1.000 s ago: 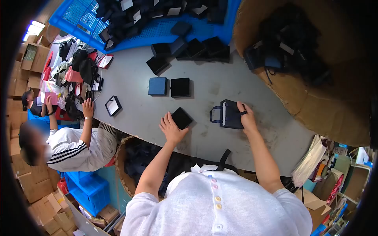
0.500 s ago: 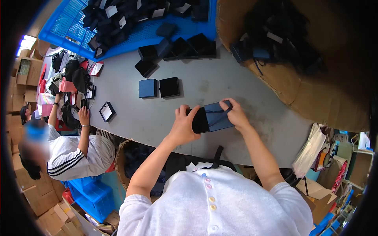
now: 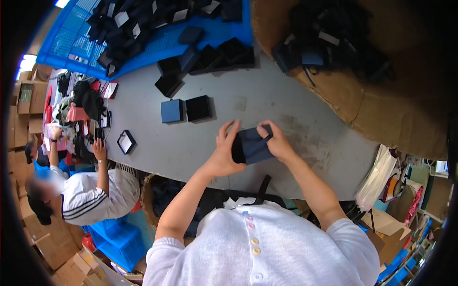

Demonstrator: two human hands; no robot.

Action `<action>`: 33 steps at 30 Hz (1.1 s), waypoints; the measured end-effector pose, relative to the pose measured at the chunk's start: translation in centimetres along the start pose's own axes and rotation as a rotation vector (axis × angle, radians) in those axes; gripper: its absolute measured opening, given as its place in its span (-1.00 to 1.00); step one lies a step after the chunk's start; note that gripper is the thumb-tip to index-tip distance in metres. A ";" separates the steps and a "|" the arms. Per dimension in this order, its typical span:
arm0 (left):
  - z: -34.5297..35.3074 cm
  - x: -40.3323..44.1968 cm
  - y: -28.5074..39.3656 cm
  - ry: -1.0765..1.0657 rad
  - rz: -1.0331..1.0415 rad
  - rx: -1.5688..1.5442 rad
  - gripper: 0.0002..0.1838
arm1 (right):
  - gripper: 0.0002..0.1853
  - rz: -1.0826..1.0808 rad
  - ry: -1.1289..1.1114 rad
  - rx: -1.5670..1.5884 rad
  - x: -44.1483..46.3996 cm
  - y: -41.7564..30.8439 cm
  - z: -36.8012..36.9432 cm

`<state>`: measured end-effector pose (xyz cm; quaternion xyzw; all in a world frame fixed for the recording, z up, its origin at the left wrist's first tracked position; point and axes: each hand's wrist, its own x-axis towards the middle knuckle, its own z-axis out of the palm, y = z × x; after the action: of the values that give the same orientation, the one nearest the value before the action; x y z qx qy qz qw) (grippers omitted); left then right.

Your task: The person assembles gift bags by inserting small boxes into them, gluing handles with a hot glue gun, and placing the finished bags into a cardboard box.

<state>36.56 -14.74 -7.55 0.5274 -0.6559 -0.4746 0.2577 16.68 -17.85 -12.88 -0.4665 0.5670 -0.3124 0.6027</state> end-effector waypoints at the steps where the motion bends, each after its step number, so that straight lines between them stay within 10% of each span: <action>1: -0.2 0.6 -0.5 0.006 0.106 -0.246 0.05 | -0.73 -0.001 0.003 0.040 0.1 0.5 0.2; 5: 1.9 1.1 -2.1 0.147 0.000 -0.210 -0.22 | -0.70 -0.063 0.136 0.052 -1.2 2.1 5.6; 10: -3.6 -4.7 -5.3 0.115 -0.212 -0.080 -0.72 | -0.33 -0.250 -0.604 -0.005 0.7 1.1 2.7; 12: -7.4 -9.4 -7.0 -0.048 -0.182 0.233 -0.84 | -0.23 -0.426 -0.573 -0.626 5.1 -0.7 -3.7; 13: -9.6 -12.2 -8.2 -0.288 -0.287 0.320 -0.79 | -0.36 -0.135 -0.109 -0.659 8.3 -1.5 -6.9; 15: -11.5 -20.4 -14.1 -0.391 -0.221 0.872 -0.46 | -0.57 -0.345 0.643 -0.247 18.1 0.3 -17.2; 16: -11.5 -21.8 -13.4 -0.316 -0.609 0.725 -0.36 | -0.59 -0.477 1.028 -0.673 18.3 -4.2 -21.4; 17: -11.6 -23.1 -14.7 -0.229 -0.470 0.754 -0.40 | -0.52 -0.397 1.287 -0.717 21.1 -4.0 -26.2; 20: -9.3 -21.4 -12.9 0.016 -0.585 0.471 -0.52 | -0.30 0.055 1.362 -0.652 27.0 -1.6 -35.1; 22: -7.7 -19.8 -12.4 0.035 -0.702 0.305 -0.52 | -0.03 0.104 0.598 0.164 27.3 -0.9 -35.7; 24: -7.4 -17.5 -10.4 0.019 -0.710 0.272 -0.51 | 0.14 0.290 0.350 -0.137 26.9 -1.9 -33.8; 33: -4.9 -3.4 -6.7 -0.008 -0.397 0.250 -0.56 | -0.35 0.044 0.062 -0.306 20.2 1.0 -18.6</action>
<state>44.71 -13.23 -10.99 0.6720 -0.5941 -0.4330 0.0893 1.66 -39.60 -20.24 -0.5307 0.6364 -0.2233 0.5134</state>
